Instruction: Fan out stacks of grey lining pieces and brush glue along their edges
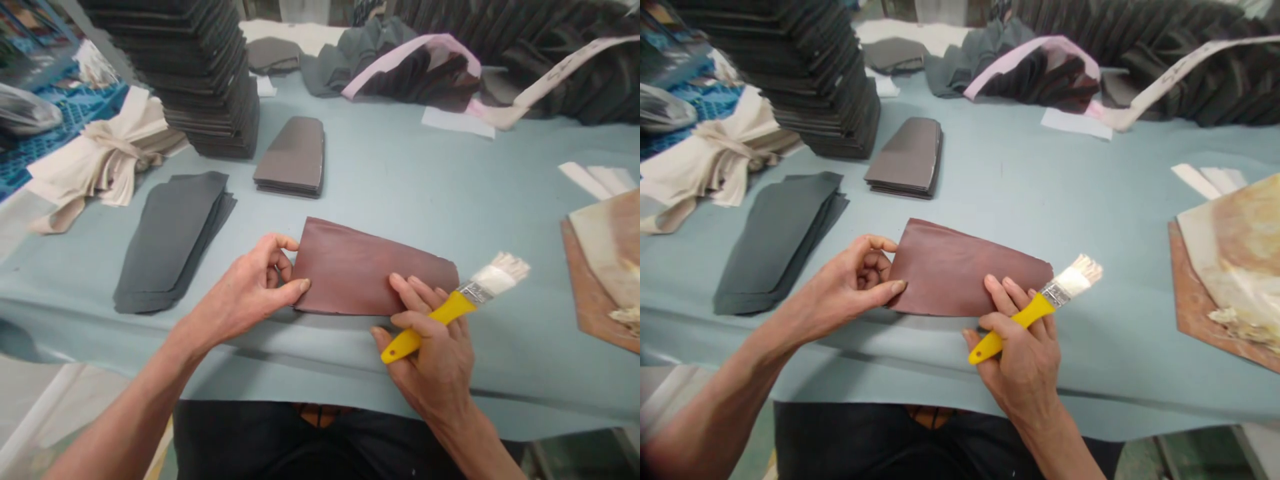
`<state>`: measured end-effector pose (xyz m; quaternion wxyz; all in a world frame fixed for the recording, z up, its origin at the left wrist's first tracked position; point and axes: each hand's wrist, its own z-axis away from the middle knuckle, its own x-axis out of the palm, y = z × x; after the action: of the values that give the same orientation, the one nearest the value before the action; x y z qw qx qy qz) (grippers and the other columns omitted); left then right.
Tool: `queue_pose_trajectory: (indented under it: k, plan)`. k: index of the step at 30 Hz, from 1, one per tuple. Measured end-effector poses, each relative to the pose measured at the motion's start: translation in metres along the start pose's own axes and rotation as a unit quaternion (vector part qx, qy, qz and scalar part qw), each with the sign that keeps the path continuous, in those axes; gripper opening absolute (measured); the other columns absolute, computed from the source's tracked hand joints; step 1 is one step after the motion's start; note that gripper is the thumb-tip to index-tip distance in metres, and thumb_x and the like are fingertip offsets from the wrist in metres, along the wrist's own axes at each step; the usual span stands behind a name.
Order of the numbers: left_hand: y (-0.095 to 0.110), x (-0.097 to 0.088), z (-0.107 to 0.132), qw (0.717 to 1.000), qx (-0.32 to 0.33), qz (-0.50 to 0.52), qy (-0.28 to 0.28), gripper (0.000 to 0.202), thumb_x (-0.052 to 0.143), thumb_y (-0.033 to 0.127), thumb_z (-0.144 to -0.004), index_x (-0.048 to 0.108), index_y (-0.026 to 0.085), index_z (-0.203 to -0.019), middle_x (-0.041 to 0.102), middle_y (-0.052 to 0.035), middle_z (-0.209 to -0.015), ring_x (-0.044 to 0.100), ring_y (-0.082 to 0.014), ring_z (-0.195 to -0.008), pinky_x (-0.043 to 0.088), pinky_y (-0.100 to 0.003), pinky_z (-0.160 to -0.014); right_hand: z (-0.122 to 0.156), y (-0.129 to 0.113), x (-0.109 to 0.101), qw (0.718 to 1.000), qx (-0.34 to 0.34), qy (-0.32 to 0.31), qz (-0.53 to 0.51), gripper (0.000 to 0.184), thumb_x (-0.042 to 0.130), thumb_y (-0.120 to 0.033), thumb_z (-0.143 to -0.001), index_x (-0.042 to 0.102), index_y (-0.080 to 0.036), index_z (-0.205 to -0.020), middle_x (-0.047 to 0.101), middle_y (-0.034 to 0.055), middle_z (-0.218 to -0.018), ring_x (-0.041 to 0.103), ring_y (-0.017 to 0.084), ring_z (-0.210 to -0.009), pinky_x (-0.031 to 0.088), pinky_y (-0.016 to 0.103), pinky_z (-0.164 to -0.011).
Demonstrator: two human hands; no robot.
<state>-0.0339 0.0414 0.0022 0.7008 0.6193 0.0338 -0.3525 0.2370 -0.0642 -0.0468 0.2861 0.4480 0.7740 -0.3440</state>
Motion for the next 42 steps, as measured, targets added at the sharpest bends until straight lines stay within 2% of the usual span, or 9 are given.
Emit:
queue_pose_trajectory:
  k: [4,7,10,13,17,23,29,36,42]
  plan:
    - [0.004,-0.001,0.01,0.986,0.046,-0.136,0.09,0.045,0.068,0.038,-0.1,0.052,0.022,-0.14,0.071,0.0008,-0.097,0.066,-0.0172,-0.075,0.054,-0.034,-0.07,-0.003,-0.001,-0.002,0.999,-0.002,-0.025,0.027,0.02,0.061,-0.038,-0.108,0.055,-0.026,-0.093,0.072,0.0091,-0.14,0.061,0.025,-0.14,0.031,0.037,-0.131]
    - [0.027,0.005,0.022,0.925,0.177,-0.296,0.16,0.031,0.058,0.029,-0.107,0.057,0.019,-0.137,0.074,-0.0084,-0.122,0.072,-0.0241,-0.111,0.058,-0.041,-0.1,-0.003,-0.001,-0.002,0.999,-0.013,-0.021,0.033,0.018,0.065,-0.033,-0.106,0.056,-0.025,-0.093,0.073,0.0113,-0.138,0.06,0.025,-0.14,0.031,0.038,-0.131]
    - [0.055,0.022,0.031,0.883,0.292,-0.359,0.083,0.039,0.045,0.033,-0.115,0.053,0.014,-0.148,0.069,-0.0125,-0.148,0.062,-0.0257,-0.144,0.049,-0.04,-0.123,-0.004,-0.001,-0.002,0.999,-0.022,-0.015,0.028,0.015,0.068,-0.03,-0.104,0.058,-0.024,-0.094,0.073,0.0136,-0.137,0.053,0.022,-0.149,0.029,0.037,-0.134]
    - [0.067,0.04,0.031,0.859,0.33,-0.392,-0.006,0.056,0.031,0.047,-0.117,0.048,0.008,-0.155,0.06,-0.0133,-0.163,0.051,-0.0278,-0.157,0.046,-0.042,-0.13,-0.004,-0.001,-0.001,0.999,-0.024,-0.018,0.025,0.017,0.065,-0.03,-0.107,0.06,-0.025,-0.092,0.074,0.0137,-0.136,0.04,0.014,-0.161,0.025,0.034,-0.137]
    - [0.059,0.047,0.019,0.843,0.311,-0.438,-0.02,0.075,0.021,0.06,-0.115,0.048,0.004,-0.157,0.052,-0.0189,-0.168,0.05,-0.034,-0.158,0.051,-0.048,-0.126,-0.007,-0.002,-0.001,1.0,-0.005,-0.018,0.008,0.021,0.061,-0.031,-0.11,0.06,-0.026,-0.089,0.076,0.012,-0.134,0.035,0.007,-0.164,0.024,0.032,-0.138]
    - [0.052,0.041,-0.005,0.834,0.275,-0.478,-0.007,0.078,0.021,0.058,-0.115,0.045,0.0,-0.161,0.043,-0.0245,-0.172,0.044,-0.0395,-0.161,0.051,-0.054,-0.126,-0.007,-0.008,0.001,0.999,0.039,-0.006,0.006,0.034,0.058,-0.036,-0.112,0.054,-0.026,-0.079,0.079,0.0071,-0.128,0.037,0.001,-0.161,0.025,0.028,-0.137]
    - [0.043,0.05,-0.026,0.829,0.244,-0.499,0.062,0.076,0.025,0.053,-0.116,0.044,-0.005,-0.161,0.042,-0.0304,-0.171,0.04,-0.0425,-0.163,0.044,-0.057,-0.131,-0.005,-0.007,0.0,0.999,0.034,0.001,-0.004,0.026,0.064,-0.031,-0.109,0.055,-0.024,-0.086,0.079,0.007,-0.127,0.047,0.007,-0.157,0.032,0.032,-0.134]
    - [0.036,0.06,-0.031,0.855,0.18,-0.476,0.095,0.08,0.029,0.056,-0.114,0.039,-0.005,-0.165,0.034,-0.0321,-0.174,0.035,-0.0462,-0.165,0.039,-0.067,-0.13,-0.005,-0.002,-0.003,0.999,-0.009,-0.042,0.032,0.018,0.068,-0.029,-0.104,0.055,-0.027,-0.091,0.074,0.0061,-0.138,0.048,0.017,-0.158,0.029,0.039,-0.135]
    - [0.041,0.065,-0.035,0.865,0.146,-0.471,0.094,0.077,0.039,0.05,-0.112,0.042,-0.007,-0.163,0.032,-0.0337,-0.174,0.032,-0.0491,-0.165,0.035,-0.071,-0.13,-0.015,0.001,-0.019,0.999,-0.011,-0.047,0.012,0.013,0.064,-0.035,-0.105,0.056,-0.025,-0.106,0.073,0.0084,-0.142,0.068,0.026,-0.136,0.051,0.044,-0.114]
